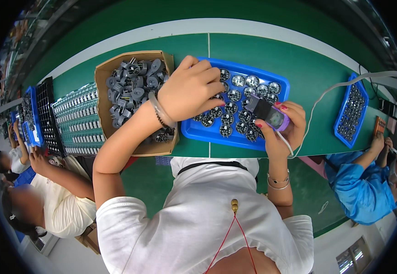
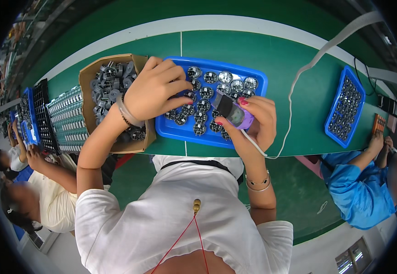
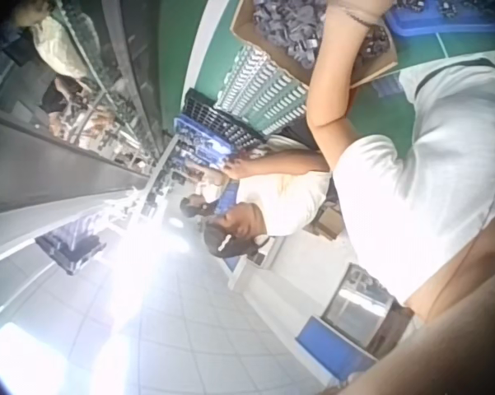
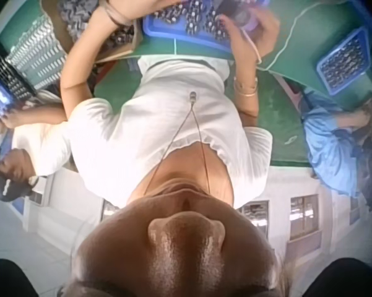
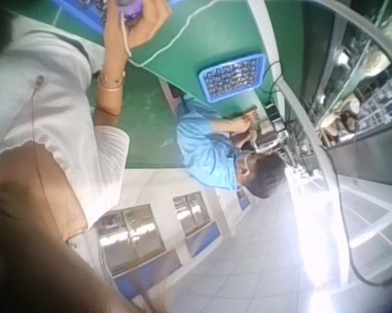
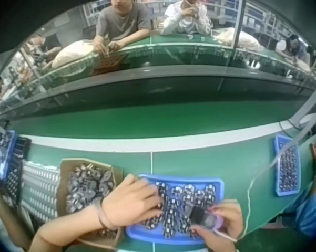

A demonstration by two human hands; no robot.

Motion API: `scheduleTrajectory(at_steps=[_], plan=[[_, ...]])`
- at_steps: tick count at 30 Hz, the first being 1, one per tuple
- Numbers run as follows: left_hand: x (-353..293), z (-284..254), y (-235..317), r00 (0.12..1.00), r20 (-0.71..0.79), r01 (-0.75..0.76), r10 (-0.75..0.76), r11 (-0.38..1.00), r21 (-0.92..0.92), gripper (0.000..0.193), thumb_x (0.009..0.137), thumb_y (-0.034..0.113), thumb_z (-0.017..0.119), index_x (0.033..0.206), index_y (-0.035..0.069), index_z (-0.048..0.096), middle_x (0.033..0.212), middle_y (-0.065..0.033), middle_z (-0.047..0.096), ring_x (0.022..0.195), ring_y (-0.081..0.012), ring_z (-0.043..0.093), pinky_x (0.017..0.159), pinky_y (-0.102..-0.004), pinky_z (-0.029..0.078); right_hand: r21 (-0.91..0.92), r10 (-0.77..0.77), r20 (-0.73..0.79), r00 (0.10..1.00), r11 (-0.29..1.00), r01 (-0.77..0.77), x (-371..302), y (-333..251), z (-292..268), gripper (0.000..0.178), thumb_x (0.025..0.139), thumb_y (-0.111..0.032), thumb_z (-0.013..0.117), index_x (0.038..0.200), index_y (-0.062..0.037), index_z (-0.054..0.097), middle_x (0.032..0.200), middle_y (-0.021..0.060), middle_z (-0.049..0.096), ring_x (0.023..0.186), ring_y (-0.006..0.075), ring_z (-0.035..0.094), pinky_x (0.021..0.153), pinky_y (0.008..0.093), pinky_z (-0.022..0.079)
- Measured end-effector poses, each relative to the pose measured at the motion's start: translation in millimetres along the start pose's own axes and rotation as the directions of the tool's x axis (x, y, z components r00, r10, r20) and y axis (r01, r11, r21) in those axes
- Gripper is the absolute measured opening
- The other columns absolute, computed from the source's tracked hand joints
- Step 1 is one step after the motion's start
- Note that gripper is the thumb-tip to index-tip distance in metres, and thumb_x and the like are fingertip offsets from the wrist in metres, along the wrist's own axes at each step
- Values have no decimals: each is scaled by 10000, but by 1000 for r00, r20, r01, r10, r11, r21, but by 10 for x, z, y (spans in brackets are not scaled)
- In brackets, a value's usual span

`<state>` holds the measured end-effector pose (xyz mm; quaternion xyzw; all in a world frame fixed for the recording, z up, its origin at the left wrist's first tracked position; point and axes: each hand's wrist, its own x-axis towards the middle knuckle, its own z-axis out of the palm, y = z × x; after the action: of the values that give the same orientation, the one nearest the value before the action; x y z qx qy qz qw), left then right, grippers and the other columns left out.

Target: Assembling small electronic components onto a housing using an electric screwdriver on a factory production line.

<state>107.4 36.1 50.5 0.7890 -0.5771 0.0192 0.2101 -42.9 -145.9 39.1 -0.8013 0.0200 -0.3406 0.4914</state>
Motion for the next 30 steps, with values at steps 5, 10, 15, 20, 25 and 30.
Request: scheduleTrajectory(at_steps=[5,10,15,20,25,30], plan=[[-63,-24,16,976,202,-91,88,996,9,126,660,183,700,756,130,639,794,7,510,839,-176,497,803,-328,360,-61,-18,125,992,998,26,-28,-36,5,558,611,-92,857,1058,-46,527,989,106,566,896,241,556,790,330,469],[-11,-133,146,989,70,-129,131,991,-27,99,652,161,638,736,120,607,776,1,505,808,-177,504,787,-329,370,-99,-7,191,981,995,26,-33,-71,93,529,576,-79,871,1002,-54,559,972,94,575,876,244,553,760,330,472],[1,-158,311,989,-114,-106,96,991,-81,90,634,161,599,702,107,577,793,-14,507,812,-178,512,802,-337,384,-72,-23,177,984,997,37,-49,-113,119,530,573,-86,874,998,-55,559,973,92,575,871,243,552,759,330,475],[-38,-174,270,996,-45,-74,72,996,-46,74,636,167,619,682,112,599,766,-2,504,812,-174,511,811,-339,384,-79,-46,172,984,995,61,-73,-96,87,549,577,-107,876,1010,-47,545,976,96,570,884,241,551,769,328,472],[-126,-54,175,999,49,-12,12,1000,5,43,646,157,614,627,118,618,734,9,503,813,-169,498,805,-337,379,-53,1,31,1000,999,1,-101,-63,-9,584,617,-116,861,1067,-50,496,973,110,560,896,242,551,791,331,465],[-99,82,124,982,190,-21,7,997,68,86,684,184,701,747,127,686,766,22,514,855,-163,503,792,-321,355,-81,-28,92,995,996,35,-84,-78,-35,581,616,-111,861,1065,-49,498,975,108,560,894,239,550,791,333,465]])
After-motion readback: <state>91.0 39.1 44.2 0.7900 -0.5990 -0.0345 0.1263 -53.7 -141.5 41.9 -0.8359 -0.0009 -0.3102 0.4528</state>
